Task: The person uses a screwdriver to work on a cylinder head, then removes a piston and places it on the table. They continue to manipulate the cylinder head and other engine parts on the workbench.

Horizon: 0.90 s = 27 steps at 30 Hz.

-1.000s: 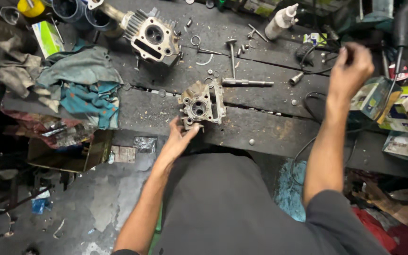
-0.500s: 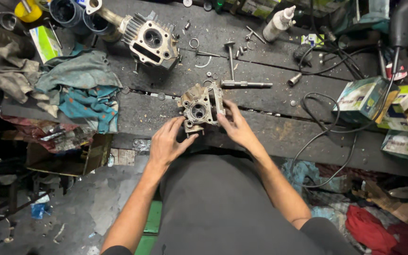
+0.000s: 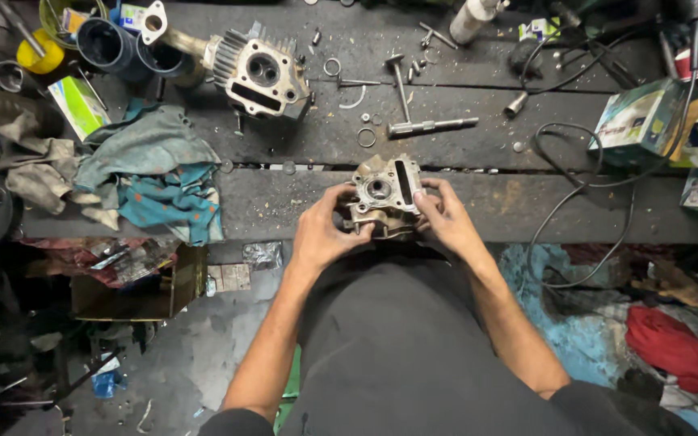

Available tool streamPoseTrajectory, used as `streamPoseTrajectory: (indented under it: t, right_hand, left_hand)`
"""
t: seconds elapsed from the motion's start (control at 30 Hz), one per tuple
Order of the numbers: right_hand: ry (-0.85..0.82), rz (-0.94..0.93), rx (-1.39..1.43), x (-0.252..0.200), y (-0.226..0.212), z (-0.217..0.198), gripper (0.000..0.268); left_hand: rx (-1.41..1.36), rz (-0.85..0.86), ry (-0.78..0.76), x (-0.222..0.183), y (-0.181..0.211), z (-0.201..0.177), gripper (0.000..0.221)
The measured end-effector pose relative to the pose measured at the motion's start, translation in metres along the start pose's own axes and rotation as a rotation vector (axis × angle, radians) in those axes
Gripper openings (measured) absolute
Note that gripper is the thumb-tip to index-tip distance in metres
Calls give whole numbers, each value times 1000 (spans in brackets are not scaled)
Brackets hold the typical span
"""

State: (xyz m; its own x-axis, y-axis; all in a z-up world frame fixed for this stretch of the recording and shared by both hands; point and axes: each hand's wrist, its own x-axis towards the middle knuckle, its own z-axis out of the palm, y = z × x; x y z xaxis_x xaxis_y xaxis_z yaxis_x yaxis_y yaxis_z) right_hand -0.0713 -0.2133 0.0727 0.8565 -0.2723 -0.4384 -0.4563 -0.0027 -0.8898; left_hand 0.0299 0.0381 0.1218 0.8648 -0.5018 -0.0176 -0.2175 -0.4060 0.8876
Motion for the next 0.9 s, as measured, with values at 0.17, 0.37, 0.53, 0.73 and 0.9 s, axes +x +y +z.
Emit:
streamPoseTrajectory:
  t: [0.17,0.37,0.53,0.73,0.9]
  right_hand:
    - [41,-92,-106,-5,-9,13,42]
    - [205,-64,-125,-20,-10,19,48]
    - [347,-408,-363,-29,-8,27,40]
    - [631,-454,-236,-38,-30,60,41]
    - [667,-636,-142,-49,-52,84,31]
  left_hand:
    - [-9,24,-121,7,-4,-16,72]
    - [27,43,-71,4,-12,-12,95]
    - [-23,241,45,-10,-25,-24,87]
    - [348,246,320,-4,-68,-95,53]
    - [852,-6,651,6,-131,-175,69]
